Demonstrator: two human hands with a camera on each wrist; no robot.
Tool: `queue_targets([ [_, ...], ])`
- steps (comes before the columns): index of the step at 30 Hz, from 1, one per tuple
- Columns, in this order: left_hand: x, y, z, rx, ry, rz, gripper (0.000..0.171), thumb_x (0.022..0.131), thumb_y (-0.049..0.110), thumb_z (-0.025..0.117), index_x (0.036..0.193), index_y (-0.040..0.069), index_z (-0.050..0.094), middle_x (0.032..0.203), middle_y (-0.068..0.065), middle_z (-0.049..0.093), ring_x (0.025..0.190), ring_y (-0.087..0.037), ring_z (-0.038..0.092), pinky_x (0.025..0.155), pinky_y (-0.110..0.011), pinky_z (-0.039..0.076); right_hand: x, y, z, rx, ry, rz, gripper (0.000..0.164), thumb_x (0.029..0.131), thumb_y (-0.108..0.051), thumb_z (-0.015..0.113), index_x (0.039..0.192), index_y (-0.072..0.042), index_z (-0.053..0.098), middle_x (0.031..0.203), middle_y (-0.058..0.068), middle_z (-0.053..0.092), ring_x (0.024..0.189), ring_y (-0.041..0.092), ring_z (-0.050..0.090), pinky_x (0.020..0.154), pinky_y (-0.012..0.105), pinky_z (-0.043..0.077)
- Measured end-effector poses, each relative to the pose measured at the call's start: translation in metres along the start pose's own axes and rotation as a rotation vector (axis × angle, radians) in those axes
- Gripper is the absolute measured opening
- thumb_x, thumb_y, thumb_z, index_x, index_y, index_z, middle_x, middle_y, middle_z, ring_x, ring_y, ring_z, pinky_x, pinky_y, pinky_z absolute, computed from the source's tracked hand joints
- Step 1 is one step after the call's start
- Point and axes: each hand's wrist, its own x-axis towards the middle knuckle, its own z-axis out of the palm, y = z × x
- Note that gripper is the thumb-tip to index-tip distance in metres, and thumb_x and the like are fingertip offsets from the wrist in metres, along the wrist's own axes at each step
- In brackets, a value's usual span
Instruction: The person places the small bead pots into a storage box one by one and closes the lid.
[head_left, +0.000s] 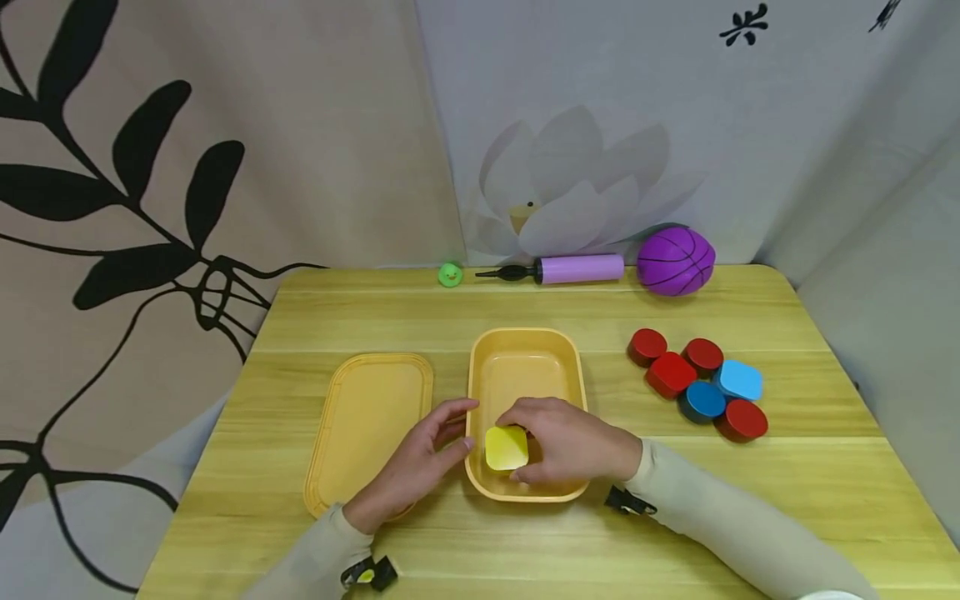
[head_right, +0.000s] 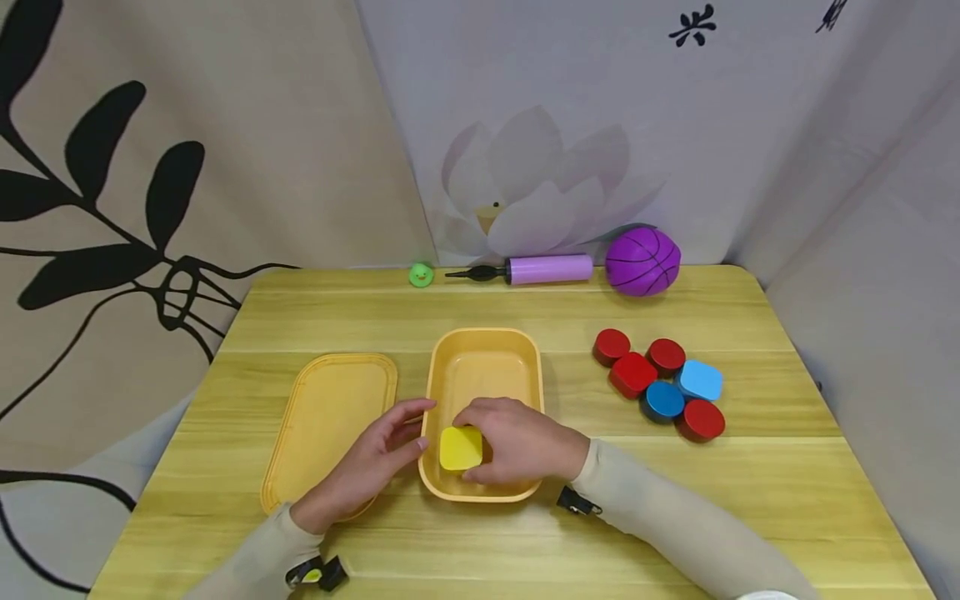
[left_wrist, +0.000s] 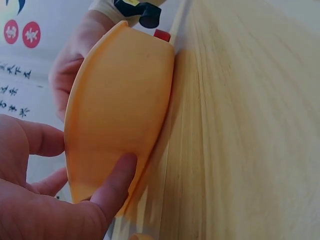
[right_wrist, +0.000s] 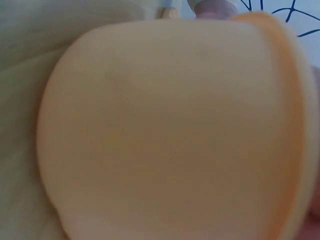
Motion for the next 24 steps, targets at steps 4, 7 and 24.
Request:
queue_targets([
  [4,0.0023,-0.0011,0.0000,-0.004,-0.014,0.001,0.060,0.109,0.017,0.060,0.164,0.020,0.038,0.169,-0.008,0.037,0.152,-0.036,0.045,0.114,-0.046,0.050,0.0040,-0.0026,0.0057,-0.034,-0.060,0.012,0.060,0.082,-0.044,0.089,0.129,-0.013,0.070,0.122,-0.006,0.071,0.104,0.007,0.064,0.098,0.032,0.055],
  [7,0.0033,-0.0012,-0.0001,-0.012,-0.008,-0.013,0.060,0.108,0.016,0.060,0.164,0.021,0.038,0.168,-0.010,0.040,0.151,-0.036,0.046,0.114,-0.046,0.050,0.0057,-0.0049,0.0075,-0.042,-0.081,0.009,0.061,0.082,-0.044,0.089,0.129,-0.011,0.071,0.123,-0.003,0.072,0.103,0.007,0.064,0.098,0.033,0.055],
  [24,0.0082,0.0025,0.0027,-0.048,0.011,-0.043,0.062,0.109,0.011,0.056,0.166,0.021,0.034,0.168,-0.014,0.040,0.151,-0.036,0.045,0.113,-0.043,0.051,0.0063,-0.0062,0.0058,-0.018,-0.105,-0.029,0.065,0.086,-0.044,0.085,0.138,-0.010,0.067,0.129,-0.003,0.071,0.113,0.008,0.066,0.105,0.036,0.053],
])
